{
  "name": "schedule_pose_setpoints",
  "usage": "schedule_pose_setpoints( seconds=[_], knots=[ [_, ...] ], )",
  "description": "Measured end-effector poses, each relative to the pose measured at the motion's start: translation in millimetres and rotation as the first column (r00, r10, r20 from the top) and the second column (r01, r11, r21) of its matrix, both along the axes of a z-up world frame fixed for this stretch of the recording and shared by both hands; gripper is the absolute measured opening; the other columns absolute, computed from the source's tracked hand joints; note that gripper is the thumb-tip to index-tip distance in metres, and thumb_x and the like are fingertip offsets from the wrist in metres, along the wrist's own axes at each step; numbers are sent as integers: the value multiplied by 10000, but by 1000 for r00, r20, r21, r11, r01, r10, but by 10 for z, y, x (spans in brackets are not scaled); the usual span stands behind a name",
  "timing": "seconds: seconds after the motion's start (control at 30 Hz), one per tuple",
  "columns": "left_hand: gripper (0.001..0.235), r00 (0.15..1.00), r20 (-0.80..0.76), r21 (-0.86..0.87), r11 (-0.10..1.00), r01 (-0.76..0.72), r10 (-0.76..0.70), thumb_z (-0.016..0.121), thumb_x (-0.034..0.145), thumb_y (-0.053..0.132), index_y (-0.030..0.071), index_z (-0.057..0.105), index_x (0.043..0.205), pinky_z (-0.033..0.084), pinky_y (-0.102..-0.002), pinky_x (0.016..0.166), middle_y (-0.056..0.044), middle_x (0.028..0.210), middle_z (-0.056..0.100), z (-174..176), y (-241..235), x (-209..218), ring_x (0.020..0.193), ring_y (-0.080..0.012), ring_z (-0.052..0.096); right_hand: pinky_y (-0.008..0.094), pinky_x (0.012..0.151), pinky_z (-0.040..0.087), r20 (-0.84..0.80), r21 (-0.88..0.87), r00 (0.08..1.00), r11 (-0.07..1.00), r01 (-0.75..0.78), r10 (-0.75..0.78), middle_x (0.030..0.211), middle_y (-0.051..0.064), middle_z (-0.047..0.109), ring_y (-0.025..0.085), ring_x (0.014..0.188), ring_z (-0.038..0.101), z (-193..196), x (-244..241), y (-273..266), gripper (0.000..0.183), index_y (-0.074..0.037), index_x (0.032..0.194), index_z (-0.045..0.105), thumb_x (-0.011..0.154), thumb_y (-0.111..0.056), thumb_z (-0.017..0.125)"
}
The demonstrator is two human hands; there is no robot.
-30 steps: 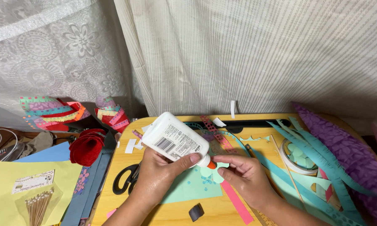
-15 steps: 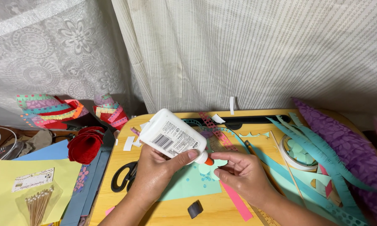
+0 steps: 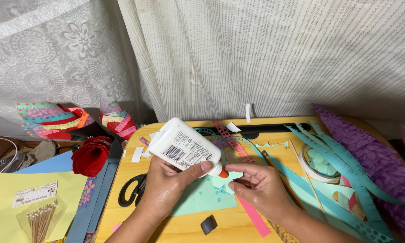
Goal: Gluing a paper flower to a wooden stick and wrapping a pink paper strip around the base to create a decorative item.
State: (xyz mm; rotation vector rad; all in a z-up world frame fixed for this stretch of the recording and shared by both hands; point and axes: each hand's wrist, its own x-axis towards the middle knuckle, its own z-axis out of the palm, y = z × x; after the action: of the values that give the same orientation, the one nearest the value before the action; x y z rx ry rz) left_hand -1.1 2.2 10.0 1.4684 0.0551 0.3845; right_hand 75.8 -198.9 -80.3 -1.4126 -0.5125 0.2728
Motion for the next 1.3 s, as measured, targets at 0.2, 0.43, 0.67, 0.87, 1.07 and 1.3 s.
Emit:
schedule_pose_setpoints(
  seconds=[0.2, 0.43, 0.67, 0.87, 1.07, 1.3],
  knots=[
    [180, 1000, 1, 14, 1000, -6, 6, 875, 736, 76, 17, 796, 885, 614, -294, 714, -89, 873, 842, -13, 1, 1, 775, -146, 749, 282, 750, 619, -3, -7, 1000, 1000, 0, 0, 1060, 127, 846, 141, 839, 751, 30, -10, 0, 406, 29, 1209, 769, 807, 86, 770],
    [214, 999, -37, -3, 1000, -14, 14, 884, 715, 70, 8, 805, 904, 614, -299, 729, -101, 885, 849, -6, -9, -6, 787, -152, 753, 293, 774, 633, -3, 8, 1000, 1000, -12, 12, 1086, 141, 848, 147, 865, 762, 31, -17, 1, 419, 27, 1222, 756, 806, 83, 772],
    [260, 984, -144, -315, 938, -145, 104, 822, 732, -17, -56, 771, 983, 587, -378, 705, -177, 948, 808, -4, 44, 53, 815, -260, 727, 291, 766, 628, -14, -8, 1000, 1000, 5, -5, 1145, 118, 839, 143, 841, 752, -4, 11, -18, 433, 11, 1232, 760, 807, 95, 764],
    [370, 972, -224, -537, 823, -186, 73, 758, 786, 76, -10, 709, 1142, 592, -346, 579, -151, 1069, 779, 38, 158, 94, 856, -300, 741, 282, 702, 591, -4, -76, 1000, 997, 11, -11, 1177, 90, 840, 134, 753, 689, 146, -34, -21, 499, -22, 1240, 779, 788, 143, 645],
    [342, 976, -212, -589, 790, -170, 52, 743, 818, 68, 2, 708, 1152, 599, -355, 581, -146, 1065, 777, 49, 164, 76, 857, -288, 735, 282, 708, 572, 46, -106, 999, 994, 35, -30, 954, 83, 837, 158, 739, 698, 124, -16, -31, 494, -31, 1248, 800, 812, 97, 608],
    [384, 977, -209, -590, 791, -164, 47, 741, 811, 50, -42, 719, 1183, 602, -342, 580, -175, 1101, 784, 79, 156, 58, 869, -318, 742, 284, 688, 543, 169, -71, 981, 992, 103, -90, 876, 60, 807, 126, 731, 646, -16, 30, -40, 350, -23, 1187, 814, 909, 48, 615]
  ],
)
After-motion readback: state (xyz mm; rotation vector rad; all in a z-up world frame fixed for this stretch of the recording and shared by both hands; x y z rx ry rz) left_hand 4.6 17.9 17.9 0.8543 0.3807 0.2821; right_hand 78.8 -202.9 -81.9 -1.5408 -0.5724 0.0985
